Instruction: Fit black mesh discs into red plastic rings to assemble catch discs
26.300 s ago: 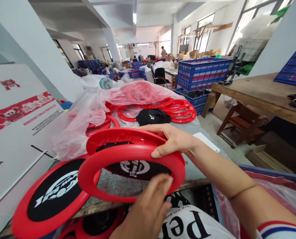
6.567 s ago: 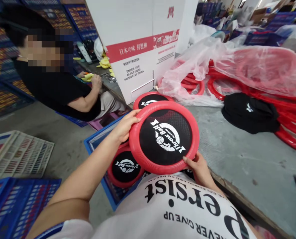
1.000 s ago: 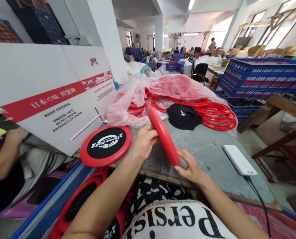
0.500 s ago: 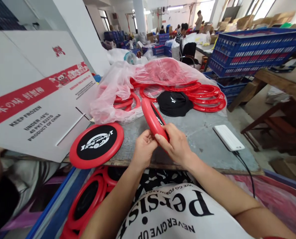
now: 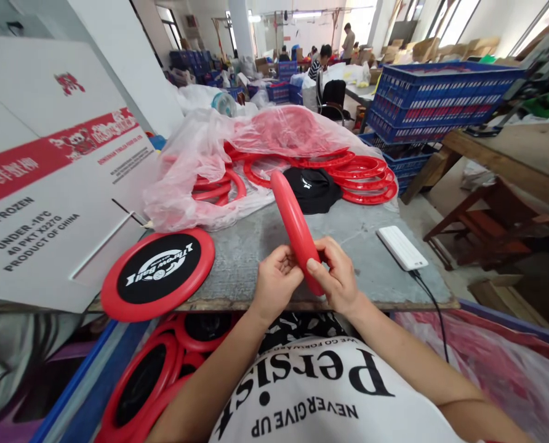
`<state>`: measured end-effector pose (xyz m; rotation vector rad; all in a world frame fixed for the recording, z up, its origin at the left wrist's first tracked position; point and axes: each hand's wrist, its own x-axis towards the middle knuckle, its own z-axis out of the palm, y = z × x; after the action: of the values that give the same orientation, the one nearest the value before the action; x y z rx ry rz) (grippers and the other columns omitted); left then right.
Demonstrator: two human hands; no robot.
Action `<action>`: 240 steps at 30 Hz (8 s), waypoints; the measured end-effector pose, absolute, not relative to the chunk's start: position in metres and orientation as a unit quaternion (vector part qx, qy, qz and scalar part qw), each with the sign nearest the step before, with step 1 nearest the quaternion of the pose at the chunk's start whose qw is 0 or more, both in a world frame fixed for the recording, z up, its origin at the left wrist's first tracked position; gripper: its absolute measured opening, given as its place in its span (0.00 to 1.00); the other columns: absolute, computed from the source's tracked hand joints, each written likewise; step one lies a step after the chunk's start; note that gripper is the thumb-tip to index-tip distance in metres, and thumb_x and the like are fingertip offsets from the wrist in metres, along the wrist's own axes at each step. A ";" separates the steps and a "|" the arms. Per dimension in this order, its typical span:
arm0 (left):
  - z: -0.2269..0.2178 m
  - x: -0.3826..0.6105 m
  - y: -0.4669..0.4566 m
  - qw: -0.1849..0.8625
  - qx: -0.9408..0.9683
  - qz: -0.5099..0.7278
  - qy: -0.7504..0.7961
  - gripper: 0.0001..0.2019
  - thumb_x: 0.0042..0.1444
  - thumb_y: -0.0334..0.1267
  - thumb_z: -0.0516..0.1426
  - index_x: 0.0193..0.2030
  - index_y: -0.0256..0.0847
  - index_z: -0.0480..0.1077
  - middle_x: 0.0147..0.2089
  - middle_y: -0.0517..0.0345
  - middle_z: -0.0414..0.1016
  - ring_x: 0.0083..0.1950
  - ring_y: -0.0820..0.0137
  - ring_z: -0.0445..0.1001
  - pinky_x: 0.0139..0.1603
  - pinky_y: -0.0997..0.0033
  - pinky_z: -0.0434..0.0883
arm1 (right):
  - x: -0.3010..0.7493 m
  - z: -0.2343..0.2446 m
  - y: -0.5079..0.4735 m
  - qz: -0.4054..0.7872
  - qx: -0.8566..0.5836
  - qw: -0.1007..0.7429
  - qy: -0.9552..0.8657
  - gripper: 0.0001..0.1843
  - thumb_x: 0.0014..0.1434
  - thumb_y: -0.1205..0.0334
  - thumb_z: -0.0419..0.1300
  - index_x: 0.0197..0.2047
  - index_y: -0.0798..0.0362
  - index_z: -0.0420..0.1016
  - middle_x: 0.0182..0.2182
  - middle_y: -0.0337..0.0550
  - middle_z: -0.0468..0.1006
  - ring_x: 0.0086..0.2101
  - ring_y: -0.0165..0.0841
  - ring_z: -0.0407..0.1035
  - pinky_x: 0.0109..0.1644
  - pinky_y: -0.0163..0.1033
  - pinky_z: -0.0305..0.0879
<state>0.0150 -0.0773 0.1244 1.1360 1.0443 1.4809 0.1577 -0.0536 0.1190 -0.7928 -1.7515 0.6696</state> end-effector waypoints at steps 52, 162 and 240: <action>0.018 -0.084 -0.099 0.561 0.112 0.624 0.532 0.16 0.55 0.46 0.67 0.42 0.37 0.74 0.31 0.54 0.81 0.29 0.65 0.81 0.30 0.69 0.79 | 0.223 0.036 0.003 -0.059 -0.476 0.102 -0.872 0.24 0.67 0.42 0.54 0.47 0.54 0.79 0.39 0.54 0.79 0.39 0.44 0.71 0.37 0.44 0.62; 0.003 -0.088 -0.068 0.100 0.800 0.323 0.495 0.04 0.62 0.33 0.58 0.40 0.43 0.75 0.43 0.52 0.77 0.47 0.59 0.73 0.49 0.53 0.68 | 0.129 -0.007 -0.027 0.186 -0.322 0.285 -0.883 0.06 0.66 0.64 0.57 0.39 0.49 0.75 0.48 0.48 0.78 0.46 0.41 0.69 0.50 0.51 0.63; -0.005 -0.091 -0.072 0.041 0.811 0.337 0.477 0.04 0.63 0.33 0.58 0.39 0.41 0.75 0.45 0.49 0.77 0.47 0.60 0.71 0.47 0.56 0.67 | 0.120 -0.010 -0.029 0.165 -0.291 0.302 -0.893 0.09 0.69 0.65 0.55 0.40 0.51 0.77 0.42 0.48 0.80 0.42 0.39 0.70 0.47 0.48 0.68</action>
<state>-0.0910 -0.0721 -0.0045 2.4818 1.4592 1.0331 0.1201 -0.0291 -0.0096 -0.7707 -2.3683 0.4369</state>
